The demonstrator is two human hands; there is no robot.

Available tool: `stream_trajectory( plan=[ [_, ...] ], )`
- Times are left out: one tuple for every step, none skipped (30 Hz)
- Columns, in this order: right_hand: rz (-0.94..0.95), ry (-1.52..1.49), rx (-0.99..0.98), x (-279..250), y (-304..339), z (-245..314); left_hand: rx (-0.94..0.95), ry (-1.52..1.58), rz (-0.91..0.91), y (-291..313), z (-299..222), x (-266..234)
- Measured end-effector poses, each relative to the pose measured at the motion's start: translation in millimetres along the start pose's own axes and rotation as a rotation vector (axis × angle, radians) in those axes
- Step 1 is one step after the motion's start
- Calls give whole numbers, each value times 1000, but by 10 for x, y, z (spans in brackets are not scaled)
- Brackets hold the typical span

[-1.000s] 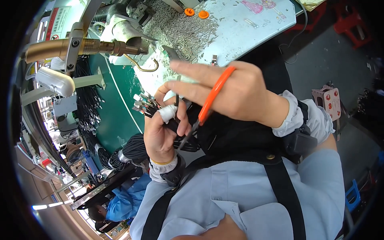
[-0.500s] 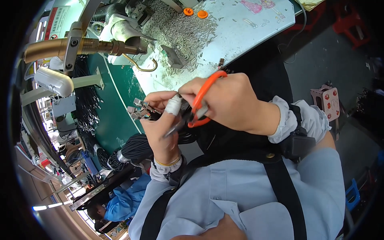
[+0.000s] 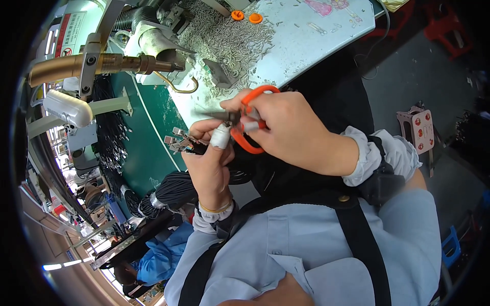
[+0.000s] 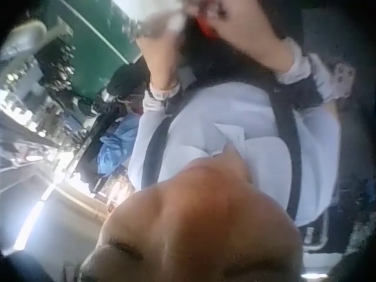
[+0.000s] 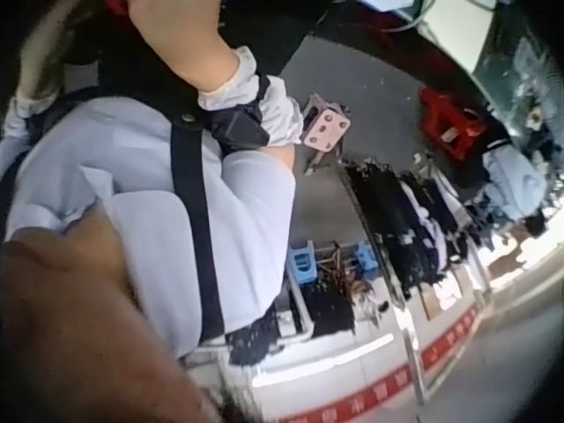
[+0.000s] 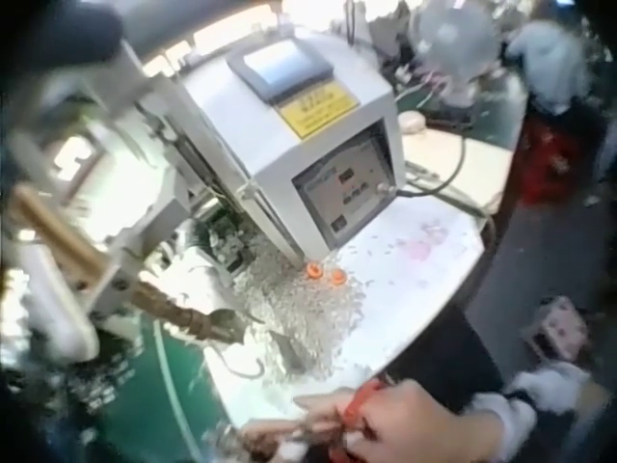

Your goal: Assembling and processing components of wire harnesses using a cutting tool and an industrial machine.

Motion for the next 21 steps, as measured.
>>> stream_trajectory(
  plan=[
    [1,-1,0,-31,-4,28,5,56,-7,2,-13,-2],
    [74,78,54,-64,7,40,11,112,-14,3,-25,-4],
    [147,157,108,-102,7,79,17,168,-21,3,-31,-7],
    [218,237,161,-114,23,82,18,167,-20,6,-32,-2],
    [216,237,160,-120,42,71,46,135,-16,8,-37,4],
    [245,308,180,-99,70,25,74,103,-11,10,-39,12],
    [273,379,201,-75,98,-24,101,71,-6,10,-47,20],
    [301,450,222,-54,119,-60,101,71,-5,13,-47,29],
    [299,450,223,-39,128,-58,116,47,-11,14,-56,33],
    [301,441,228,-11,131,-46,131,22,-17,15,-68,37],
    [304,431,233,16,133,-37,146,-2,-23,11,-80,40],
    [306,422,239,31,134,-41,145,-3,-22,2,-90,43],
    [304,421,239,44,140,-70,102,-4,-35,-12,-84,32],
    [334,359,290,75,159,-140,58,-4,-47,-32,-75,15],
    [362,297,341,104,178,-207,14,-4,-59,-55,-62,-5],
    [393,232,388,128,189,-238,15,-6,-60,-95,-70,-35],
    [393,231,387,126,177,-231,-36,109,-4,-170,-35,-36],
    [343,131,405,99,144,-217,-88,225,53,-256,0,-28],
    [297,30,421,82,105,-212,-140,339,105,-331,32,-12],
    [249,-72,437,64,62,-209,-140,336,103,-415,44,-18],
    [251,-74,437,63,10,-196,-134,350,70,-509,52,-25]
  ],
)
Point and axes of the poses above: each hand's wrist, its own y-axis away from the middle knuckle, its own x-axis out of the palm, z = x × y, the point moved 5 cm from there along -y, towards the middle knuckle, and after that the axes turned 10 degrees about x, right-handed, at the moved point
